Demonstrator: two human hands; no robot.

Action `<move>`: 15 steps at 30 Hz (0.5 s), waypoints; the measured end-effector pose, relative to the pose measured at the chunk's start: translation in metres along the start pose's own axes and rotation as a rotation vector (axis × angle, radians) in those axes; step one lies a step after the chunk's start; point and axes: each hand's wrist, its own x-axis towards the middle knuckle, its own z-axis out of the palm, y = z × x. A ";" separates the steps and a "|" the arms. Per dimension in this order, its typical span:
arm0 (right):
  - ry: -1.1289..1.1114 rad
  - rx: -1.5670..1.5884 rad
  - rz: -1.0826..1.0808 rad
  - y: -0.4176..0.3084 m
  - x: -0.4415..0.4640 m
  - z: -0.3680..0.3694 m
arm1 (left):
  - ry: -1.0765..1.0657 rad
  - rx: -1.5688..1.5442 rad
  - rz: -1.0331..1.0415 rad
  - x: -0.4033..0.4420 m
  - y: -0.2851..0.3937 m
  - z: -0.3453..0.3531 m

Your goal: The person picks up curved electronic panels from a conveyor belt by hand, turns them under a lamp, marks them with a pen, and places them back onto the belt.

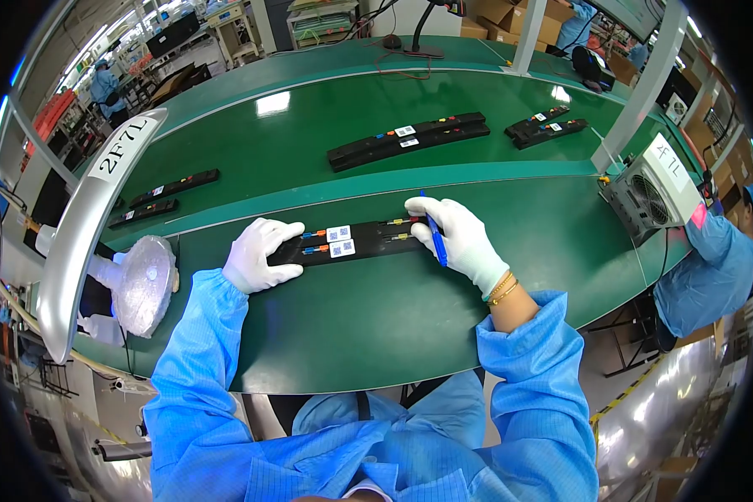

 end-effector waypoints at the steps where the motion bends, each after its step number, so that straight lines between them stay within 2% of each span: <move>1: 0.002 0.003 0.000 0.001 0.000 0.000 | 0.000 -0.002 0.000 0.000 0.000 0.000; 15: -0.008 -0.019 0.004 -0.002 0.000 0.000 | -0.007 -0.003 -0.009 -0.001 0.001 -0.001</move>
